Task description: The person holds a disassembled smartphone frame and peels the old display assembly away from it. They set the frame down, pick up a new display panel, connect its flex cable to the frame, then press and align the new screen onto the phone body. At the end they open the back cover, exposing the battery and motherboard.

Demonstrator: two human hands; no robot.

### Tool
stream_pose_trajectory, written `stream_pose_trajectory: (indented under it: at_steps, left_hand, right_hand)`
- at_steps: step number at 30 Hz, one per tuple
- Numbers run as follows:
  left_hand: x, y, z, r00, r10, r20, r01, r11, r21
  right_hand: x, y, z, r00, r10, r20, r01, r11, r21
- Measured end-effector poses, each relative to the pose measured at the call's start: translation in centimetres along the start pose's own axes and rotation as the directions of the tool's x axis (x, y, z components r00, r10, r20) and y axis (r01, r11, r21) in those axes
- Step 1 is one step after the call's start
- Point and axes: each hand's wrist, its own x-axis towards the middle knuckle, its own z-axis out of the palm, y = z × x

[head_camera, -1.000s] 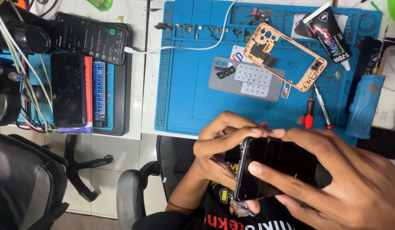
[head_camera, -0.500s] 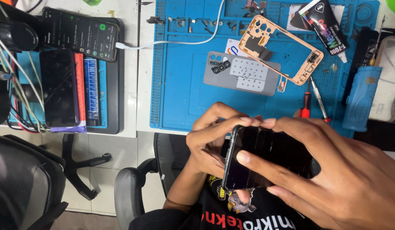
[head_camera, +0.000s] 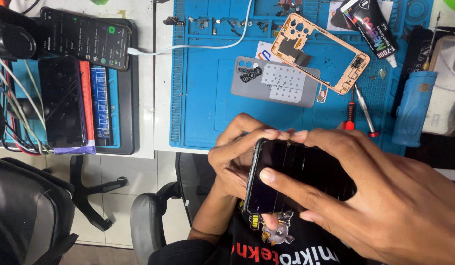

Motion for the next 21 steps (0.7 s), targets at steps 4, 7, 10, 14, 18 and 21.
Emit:
stream_pose_trajectory:
  at_steps: [4, 7, 10, 14, 18, 21]
  left_hand:
    - [-0.02, 0.15, 0.08, 0.997, -0.054, -0.057, 0.055, 0.998, 0.016]
    - [-0.14, 0.13, 0.05, 0.991, -0.088, -0.102, 0.092, 0.995, 0.034]
    - [-0.31, 0.02, -0.18, 0.996, -0.05, -0.07, 0.055, 0.996, 0.072]
    - [-0.47, -0.32, -0.55, 0.997, -0.036, -0.067, 0.043, 0.993, 0.109]
    - [-0.43, -0.69, -0.73, 0.999, -0.015, -0.049, 0.022, 0.99, 0.138]
    - [-0.23, -0.7, -0.85, 1.0, -0.002, -0.021, 0.005, 0.991, 0.137]
  right_hand:
    - [0.55, -0.39, -0.22, 0.999, 0.034, -0.016, -0.034, 0.999, 0.026]
    - [0.75, -0.34, -0.5, 1.0, -0.015, -0.016, 0.015, 1.0, -0.014]
    - [0.86, -0.32, -0.53, 1.0, -0.023, -0.018, 0.022, 0.998, -0.052]
    - [0.97, -0.35, -0.34, 0.999, -0.028, -0.025, 0.026, 0.996, -0.091]
    - [1.0, -0.31, -0.15, 0.999, -0.021, -0.032, 0.018, 0.996, -0.092]
    - [0.98, -0.15, 0.12, 0.998, -0.036, -0.054, 0.03, 0.994, -0.103]
